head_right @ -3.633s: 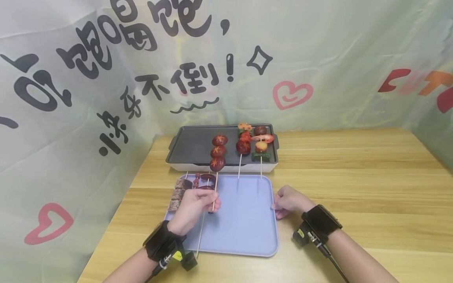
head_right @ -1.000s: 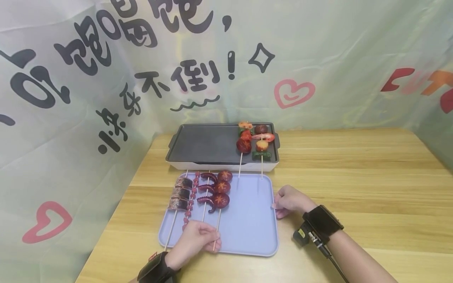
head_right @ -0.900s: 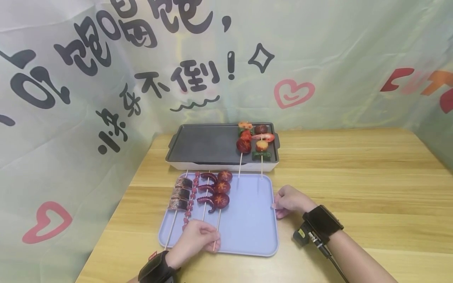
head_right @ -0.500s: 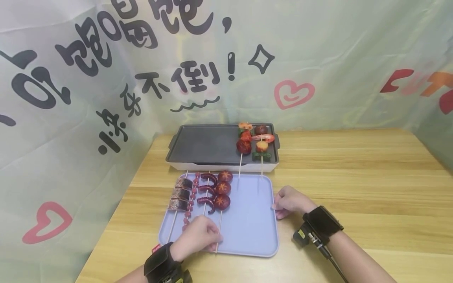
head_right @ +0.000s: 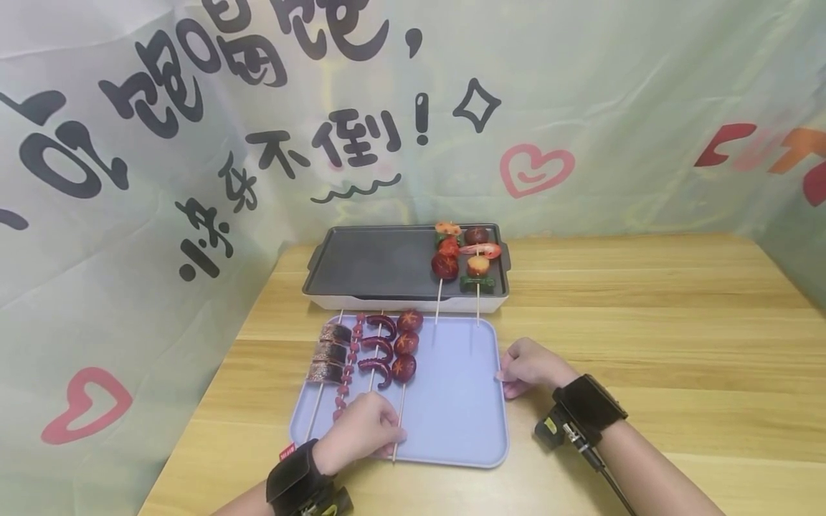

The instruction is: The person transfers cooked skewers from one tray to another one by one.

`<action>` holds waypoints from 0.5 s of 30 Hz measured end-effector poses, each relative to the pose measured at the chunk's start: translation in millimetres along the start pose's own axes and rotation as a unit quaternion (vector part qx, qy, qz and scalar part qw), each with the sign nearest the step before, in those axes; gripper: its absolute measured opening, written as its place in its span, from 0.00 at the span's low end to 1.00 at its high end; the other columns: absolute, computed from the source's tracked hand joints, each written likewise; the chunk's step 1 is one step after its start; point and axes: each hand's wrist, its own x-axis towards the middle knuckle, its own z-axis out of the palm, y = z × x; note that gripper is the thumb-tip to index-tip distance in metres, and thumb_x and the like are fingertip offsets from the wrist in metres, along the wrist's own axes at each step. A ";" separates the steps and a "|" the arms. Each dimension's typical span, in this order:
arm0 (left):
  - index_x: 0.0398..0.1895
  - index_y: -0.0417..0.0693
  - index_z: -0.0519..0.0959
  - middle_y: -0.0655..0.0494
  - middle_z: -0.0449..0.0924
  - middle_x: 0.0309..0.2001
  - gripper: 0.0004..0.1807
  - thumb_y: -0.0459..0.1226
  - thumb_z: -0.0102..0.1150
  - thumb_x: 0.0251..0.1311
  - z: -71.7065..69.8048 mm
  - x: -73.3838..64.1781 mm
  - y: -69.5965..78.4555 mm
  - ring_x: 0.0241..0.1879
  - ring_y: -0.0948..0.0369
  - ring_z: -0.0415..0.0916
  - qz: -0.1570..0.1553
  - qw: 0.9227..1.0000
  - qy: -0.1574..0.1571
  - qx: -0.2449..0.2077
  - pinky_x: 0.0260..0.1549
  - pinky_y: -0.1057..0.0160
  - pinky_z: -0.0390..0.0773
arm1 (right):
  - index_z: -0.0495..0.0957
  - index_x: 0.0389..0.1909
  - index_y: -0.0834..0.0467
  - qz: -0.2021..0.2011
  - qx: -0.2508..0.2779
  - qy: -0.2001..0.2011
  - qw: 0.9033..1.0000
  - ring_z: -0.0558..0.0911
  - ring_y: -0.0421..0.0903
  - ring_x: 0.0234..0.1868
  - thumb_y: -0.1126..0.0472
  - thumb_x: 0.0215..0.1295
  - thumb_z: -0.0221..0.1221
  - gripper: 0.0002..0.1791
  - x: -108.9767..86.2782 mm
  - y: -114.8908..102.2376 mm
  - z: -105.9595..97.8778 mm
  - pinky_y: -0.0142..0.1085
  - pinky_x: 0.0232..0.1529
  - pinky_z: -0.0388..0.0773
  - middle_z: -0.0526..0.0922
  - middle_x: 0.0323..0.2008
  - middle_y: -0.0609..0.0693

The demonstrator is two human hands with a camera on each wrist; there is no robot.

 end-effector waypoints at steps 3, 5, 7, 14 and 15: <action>0.06 0.44 0.72 0.57 0.72 0.07 0.13 0.30 0.62 0.42 -0.3 -0.3 -0.1 0.07 0.68 0.68 0.005 1.000 0.000 0.007 0.07 0.72 0.68 | 0.69 0.22 0.67 0.000 0.001 0.002 1.000 0.77 0.43 0.19 0.75 0.52 0.54 0.05 0.0 0.1 0.3 0.36 0.26 0.82 0.74 0.16 0.51; 0.07 0.45 0.72 0.58 0.72 0.06 0.13 0.31 0.62 0.42 -2.7 -0.8 0.0 0.07 0.68 0.67 0.006 1.000 0.000 0.019 0.08 0.72 0.67 | 0.69 0.22 0.67 -0.003 0.000 0.002 1.000 0.77 0.43 0.19 0.75 0.52 0.54 0.04 0.0 0.3 0.5 0.36 0.26 0.82 0.74 0.16 0.52; 0.08 0.46 0.74 0.59 0.72 0.07 0.12 0.33 0.63 0.42 -8.6 -1.3 0.9 0.07 0.68 0.67 0.006 1.000 0.005 0.028 0.09 0.71 0.66 | 0.69 0.22 0.68 -0.003 0.002 0.001 1.000 0.77 0.43 0.19 0.75 0.52 0.54 0.04 0.2 0.6 0.9 0.36 0.26 0.82 0.74 0.16 0.52; 0.22 0.41 0.78 0.53 0.77 0.17 0.05 0.33 0.63 0.44 -59.0 -1.8 5.3 0.14 0.63 0.71 0.002 0.994 0.111 0.024 0.15 0.65 0.75 | 0.69 0.22 0.69 -0.005 0.001 -0.004 1.000 0.77 0.43 0.20 0.74 0.53 0.54 0.05 0.2 0.5 0.2 0.37 0.27 0.82 0.74 0.17 0.52; 0.23 0.40 0.78 0.53 0.77 0.18 0.05 0.32 0.63 0.44 -66.6 -1.8 4.2 0.16 0.63 0.72 -0.004 0.991 0.134 0.026 0.17 0.64 0.75 | 0.69 0.23 0.70 -0.006 -0.001 -0.005 1.000 0.77 0.44 0.20 0.74 0.54 0.54 0.05 0.0 0.2 -0.1 0.37 0.27 0.82 0.74 0.17 0.52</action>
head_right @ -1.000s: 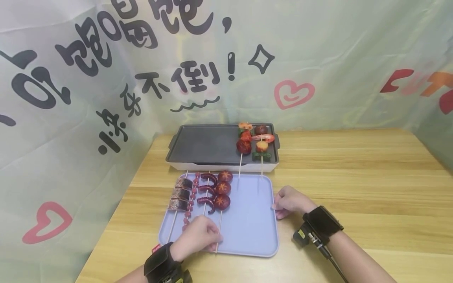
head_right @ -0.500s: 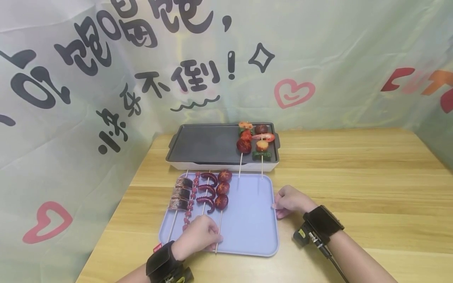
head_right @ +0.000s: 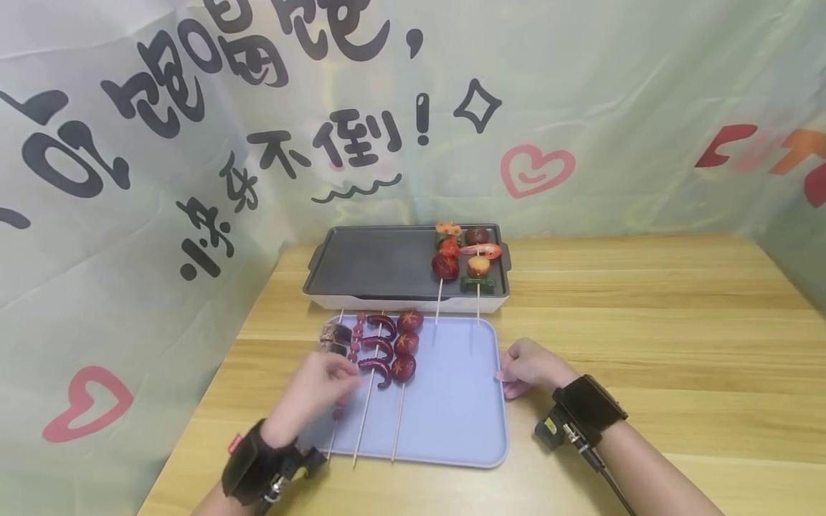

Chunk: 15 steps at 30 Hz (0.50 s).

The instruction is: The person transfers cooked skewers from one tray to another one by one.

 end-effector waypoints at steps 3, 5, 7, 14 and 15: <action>0.25 0.39 0.78 0.53 0.76 0.21 0.06 0.32 0.64 0.42 -19.4 4.7 -10.8 0.20 0.62 0.71 -0.037 0.998 0.046 0.018 0.20 0.63 0.75 | 0.69 0.23 0.70 0.001 -0.001 -0.001 1.000 0.77 0.44 0.20 0.74 0.54 0.54 0.05 -0.2 -0.3 -0.1 0.37 0.27 0.82 0.74 0.17 0.52; 0.28 0.39 0.78 0.52 0.76 0.22 0.08 0.31 0.63 0.41 -30.1 6.2 -20.7 0.22 0.61 0.71 -0.056 0.996 0.061 0.041 0.21 0.63 0.74 | 0.69 0.23 0.70 -0.001 -0.003 -0.001 1.000 0.77 0.44 0.20 0.74 0.53 0.55 0.05 -0.2 -0.5 -0.2 0.37 0.27 0.82 0.75 0.17 0.52; 0.30 0.38 0.78 0.51 0.75 0.23 0.10 0.31 0.63 0.41 -39.1 6.7 -31.4 0.23 0.60 0.70 -0.075 0.993 0.059 0.064 0.21 0.62 0.74 | 0.70 0.23 0.69 -0.003 -0.005 -0.001 1.000 0.77 0.44 0.20 0.73 0.53 0.55 0.04 -0.1 -0.5 -0.3 0.37 0.27 0.82 0.75 0.17 0.52; 0.28 0.37 0.77 0.50 0.75 0.23 0.11 0.29 0.63 0.37 -54.5 4.1 -55.6 0.21 0.58 0.71 -0.135 0.987 0.018 0.080 0.22 0.61 0.74 | 0.71 0.23 0.69 -0.008 -0.007 0.001 1.000 0.77 0.44 0.19 0.73 0.53 0.55 0.03 0.1 0.7 -0.7 0.38 0.27 0.82 0.75 0.17 0.52; 0.28 0.36 0.76 0.49 0.75 0.23 0.11 0.29 0.63 0.37 -55.1 4.1 -57.7 0.21 0.57 0.71 -0.142 0.987 0.011 0.075 0.23 0.60 0.74 | 0.71 0.23 0.69 -0.007 -0.007 0.002 1.000 0.77 0.44 0.19 0.73 0.53 0.55 0.03 0.2 0.8 -0.7 0.38 0.26 0.82 0.75 0.17 0.52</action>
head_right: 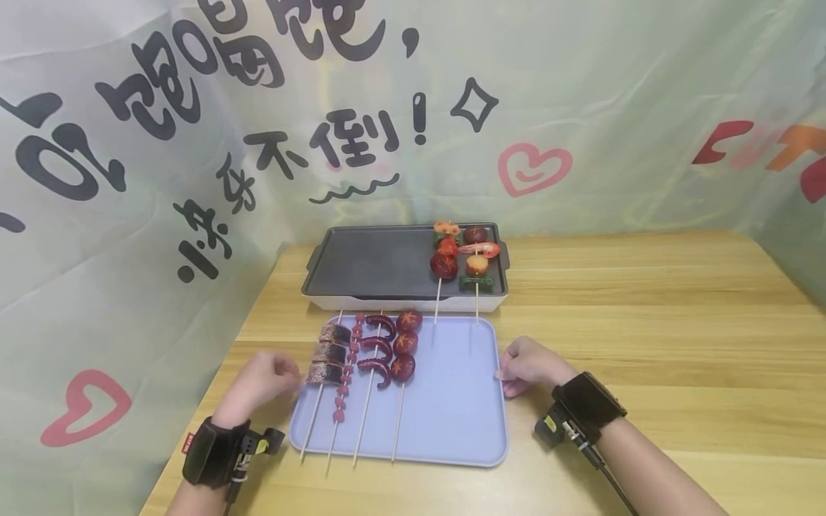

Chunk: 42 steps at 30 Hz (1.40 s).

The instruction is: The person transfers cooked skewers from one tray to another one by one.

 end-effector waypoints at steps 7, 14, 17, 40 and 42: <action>0.25 0.37 0.77 0.49 0.76 0.23 0.07 0.28 0.63 0.39 3.0 1.4 -8.2 0.22 0.57 0.73 -0.032 0.998 -0.043 -0.025 0.25 0.58 0.77 | 0.69 0.23 0.70 0.013 0.003 0.004 1.000 0.77 0.43 0.20 0.73 0.53 0.55 0.05 0.6 -0.5 0.3 0.36 0.26 0.82 0.74 0.17 0.52; 0.21 0.36 0.76 0.49 0.75 0.22 0.04 0.25 0.61 0.40 11.3 5.1 -12.6 0.18 0.59 0.73 -0.039 0.996 -0.064 -0.044 0.21 0.62 0.79 | 0.69 0.23 0.71 0.014 0.005 0.002 1.000 0.77 0.43 0.20 0.73 0.54 0.55 0.05 0.2 -1.1 -0.3 0.36 0.26 0.82 0.74 0.17 0.52; 0.19 0.36 0.75 0.49 0.75 0.21 0.04 0.24 0.61 0.41 12.9 7.3 -14.1 0.17 0.59 0.73 -0.040 0.996 -0.066 -0.047 0.19 0.62 0.79 | 0.70 0.23 0.69 0.008 -0.002 0.003 1.000 0.77 0.44 0.20 0.73 0.53 0.55 0.04 -0.1 -1.2 -1.4 0.37 0.26 0.82 0.75 0.17 0.52; 0.18 0.38 0.72 0.49 0.73 0.21 0.07 0.23 0.60 0.41 12.8 12.2 -13.9 0.16 0.59 0.72 -0.044 0.995 -0.089 -0.032 0.18 0.63 0.78 | 0.72 0.32 0.69 -0.100 -0.092 0.074 0.988 0.80 0.51 0.27 0.65 0.61 0.52 0.09 -17.1 -74.8 -18.5 0.43 0.32 0.82 0.79 0.25 0.58; 0.18 0.38 0.72 0.49 0.73 0.21 0.07 0.23 0.60 0.41 12.3 12.6 -14.1 0.16 0.59 0.72 -0.046 0.994 -0.090 -0.032 0.18 0.63 0.78 | 0.73 0.36 0.68 -0.122 -0.108 0.102 0.981 0.80 0.49 0.28 0.62 0.62 0.53 0.11 -14.2 -86.2 -15.1 0.42 0.32 0.81 0.80 0.27 0.58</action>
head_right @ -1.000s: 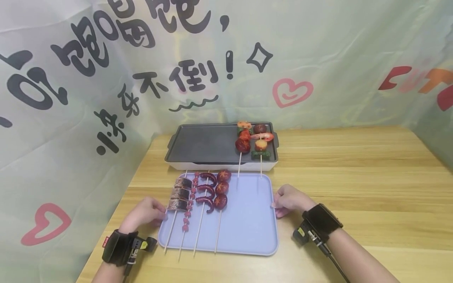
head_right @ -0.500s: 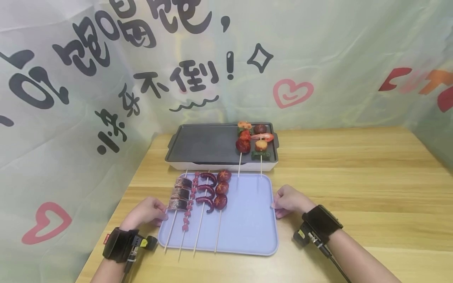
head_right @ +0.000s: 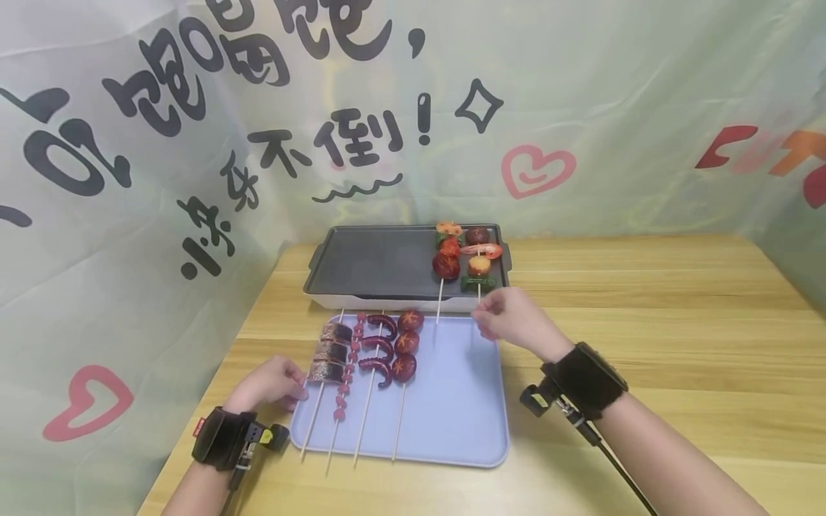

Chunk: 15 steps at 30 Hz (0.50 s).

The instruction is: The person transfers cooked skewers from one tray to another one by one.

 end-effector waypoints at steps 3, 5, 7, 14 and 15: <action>0.18 0.38 0.72 0.49 0.73 0.20 0.07 0.23 0.60 0.41 -0.7 0.5 0.3 0.16 0.59 0.72 0.000 1.000 -0.001 0.000 0.18 0.63 0.78 | 0.74 0.40 0.68 -0.025 -0.017 0.041 0.999 0.80 0.47 0.29 0.59 0.62 0.54 0.15 8.4 -9.7 7.2 0.42 0.32 0.80 0.82 0.31 0.60; 0.17 0.38 0.72 0.49 0.73 0.20 0.07 0.23 0.60 0.41 -1.0 0.5 0.3 0.16 0.59 0.72 0.000 1.000 0.000 0.001 0.18 0.63 0.78 | 0.74 0.42 0.69 -0.033 -0.018 0.062 0.997 0.81 0.48 0.29 0.59 0.61 0.54 0.16 15.0 -11.7 13.5 0.43 0.33 0.80 0.82 0.33 0.63; 0.17 0.38 0.72 0.49 0.73 0.20 0.07 0.23 0.60 0.41 -1.0 0.5 0.2 0.16 0.59 0.72 0.001 1.000 0.000 0.003 0.18 0.63 0.78 | 0.74 0.43 0.69 -0.033 -0.009 0.073 0.997 0.81 0.51 0.30 0.60 0.62 0.53 0.16 21.8 -10.6 20.0 0.43 0.34 0.81 0.81 0.34 0.65; 0.14 0.39 0.70 0.49 0.72 0.19 0.10 0.23 0.60 0.42 0.2 0.8 0.6 0.15 0.59 0.72 0.003 1.000 0.000 0.009 0.17 0.63 0.78 | 0.72 0.43 0.73 -0.017 -0.007 0.082 0.996 0.81 0.52 0.31 0.63 0.62 0.50 0.16 34.7 -9.6 38.0 0.45 0.34 0.79 0.82 0.31 0.65; 0.14 0.39 0.70 0.50 0.72 0.18 0.10 0.23 0.60 0.42 0.2 0.9 1.0 0.15 0.59 0.72 0.003 1.000 0.000 0.010 0.17 0.63 0.78 | 0.73 0.42 0.73 -0.017 -0.011 0.084 0.996 0.80 0.51 0.31 0.64 0.62 0.50 0.15 36.0 -10.1 40.3 0.44 0.33 0.79 0.82 0.30 0.65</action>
